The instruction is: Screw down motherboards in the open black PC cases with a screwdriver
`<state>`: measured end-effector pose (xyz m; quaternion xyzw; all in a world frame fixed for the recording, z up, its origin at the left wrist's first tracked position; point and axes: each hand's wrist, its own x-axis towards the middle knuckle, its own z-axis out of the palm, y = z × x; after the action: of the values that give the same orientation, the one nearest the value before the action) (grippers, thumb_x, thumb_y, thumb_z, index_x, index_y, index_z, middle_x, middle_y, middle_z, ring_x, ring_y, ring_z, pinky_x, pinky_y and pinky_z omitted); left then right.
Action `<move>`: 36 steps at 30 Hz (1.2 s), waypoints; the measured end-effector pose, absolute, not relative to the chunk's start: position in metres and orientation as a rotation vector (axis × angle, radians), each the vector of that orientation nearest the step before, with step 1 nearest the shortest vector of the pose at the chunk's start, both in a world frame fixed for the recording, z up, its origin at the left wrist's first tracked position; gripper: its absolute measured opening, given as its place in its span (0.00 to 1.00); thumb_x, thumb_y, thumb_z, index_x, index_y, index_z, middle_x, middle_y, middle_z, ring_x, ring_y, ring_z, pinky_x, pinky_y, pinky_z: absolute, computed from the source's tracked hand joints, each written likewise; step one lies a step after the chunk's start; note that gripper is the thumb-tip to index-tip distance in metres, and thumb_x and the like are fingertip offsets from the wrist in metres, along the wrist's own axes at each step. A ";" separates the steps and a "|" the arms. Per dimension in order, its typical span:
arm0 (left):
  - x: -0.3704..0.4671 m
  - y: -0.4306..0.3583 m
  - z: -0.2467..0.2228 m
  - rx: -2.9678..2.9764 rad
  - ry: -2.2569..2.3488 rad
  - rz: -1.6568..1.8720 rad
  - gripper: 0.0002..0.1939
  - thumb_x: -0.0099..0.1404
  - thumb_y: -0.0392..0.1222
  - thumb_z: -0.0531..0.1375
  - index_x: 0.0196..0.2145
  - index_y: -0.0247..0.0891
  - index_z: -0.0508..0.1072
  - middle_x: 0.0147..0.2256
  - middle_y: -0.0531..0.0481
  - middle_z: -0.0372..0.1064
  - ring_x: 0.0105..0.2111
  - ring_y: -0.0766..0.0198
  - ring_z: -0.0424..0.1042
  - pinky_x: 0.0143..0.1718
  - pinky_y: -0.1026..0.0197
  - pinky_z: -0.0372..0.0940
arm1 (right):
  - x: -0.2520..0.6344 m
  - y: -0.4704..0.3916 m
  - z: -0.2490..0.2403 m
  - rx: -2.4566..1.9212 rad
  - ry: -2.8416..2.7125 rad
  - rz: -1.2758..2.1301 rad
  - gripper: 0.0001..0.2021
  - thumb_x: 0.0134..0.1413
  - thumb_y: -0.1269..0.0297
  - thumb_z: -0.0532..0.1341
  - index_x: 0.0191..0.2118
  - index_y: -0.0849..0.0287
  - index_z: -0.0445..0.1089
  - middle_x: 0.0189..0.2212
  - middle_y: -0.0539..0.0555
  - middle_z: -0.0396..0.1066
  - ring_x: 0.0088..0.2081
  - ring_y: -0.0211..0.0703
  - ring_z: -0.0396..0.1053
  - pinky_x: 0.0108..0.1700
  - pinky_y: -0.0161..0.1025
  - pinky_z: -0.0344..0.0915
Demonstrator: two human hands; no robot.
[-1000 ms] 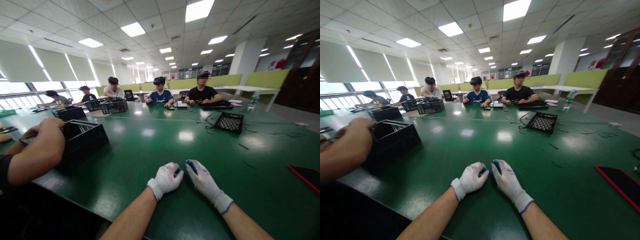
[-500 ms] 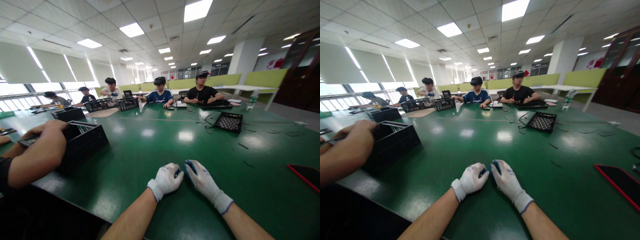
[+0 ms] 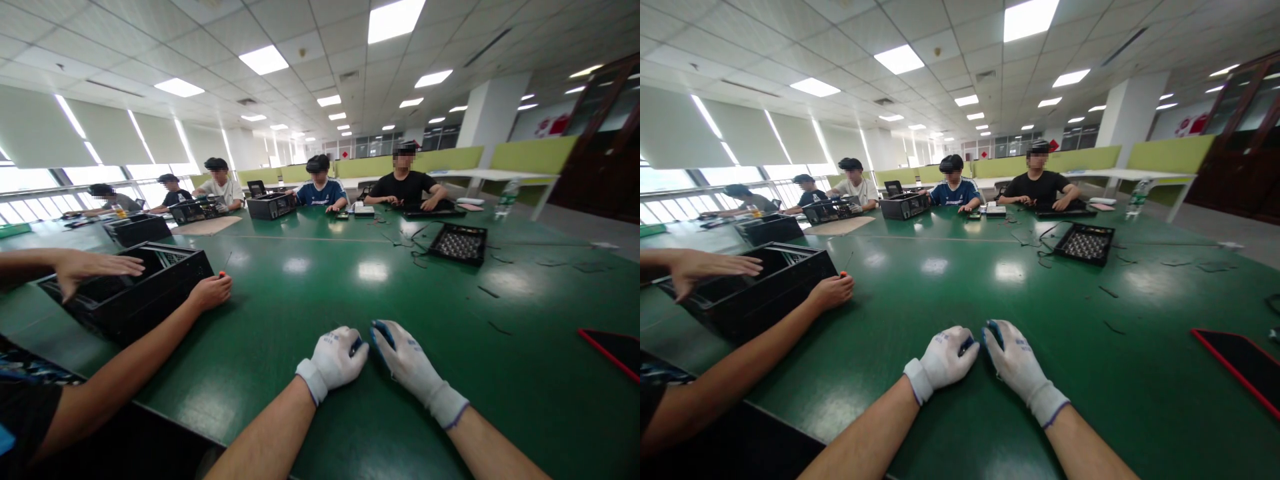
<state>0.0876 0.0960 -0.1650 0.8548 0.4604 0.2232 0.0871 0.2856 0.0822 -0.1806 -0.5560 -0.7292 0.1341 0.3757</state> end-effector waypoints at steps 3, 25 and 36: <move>0.088 0.096 -0.166 2.558 1.371 0.668 0.14 0.72 0.51 0.54 0.33 0.41 0.70 0.33 0.50 0.72 0.34 0.60 0.73 0.35 0.60 0.63 | 0.283 0.082 -0.180 -1.459 -1.813 0.385 0.23 0.67 0.48 0.50 0.53 0.60 0.72 0.52 0.66 0.74 0.55 0.56 0.72 0.61 0.56 0.67; 0.087 0.097 -0.166 2.567 1.355 0.687 0.15 0.72 0.52 0.54 0.33 0.41 0.69 0.32 0.51 0.71 0.33 0.61 0.72 0.35 0.60 0.62 | 0.292 0.086 -0.195 -1.299 -1.990 0.079 0.21 0.68 0.52 0.51 0.54 0.57 0.71 0.51 0.64 0.75 0.52 0.54 0.74 0.55 0.51 0.72; 0.087 0.097 -0.167 2.561 1.348 0.677 0.15 0.72 0.52 0.53 0.32 0.42 0.69 0.31 0.51 0.71 0.32 0.61 0.71 0.34 0.60 0.63 | 0.297 0.087 -0.196 -1.224 -2.091 -0.074 0.20 0.70 0.56 0.50 0.56 0.62 0.70 0.49 0.67 0.74 0.51 0.53 0.75 0.53 0.49 0.74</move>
<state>0.0874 0.0975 -0.1668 0.8586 0.4518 0.2269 0.0846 0.2965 0.0872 -0.1963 -0.4728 -0.8076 -0.0286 0.3512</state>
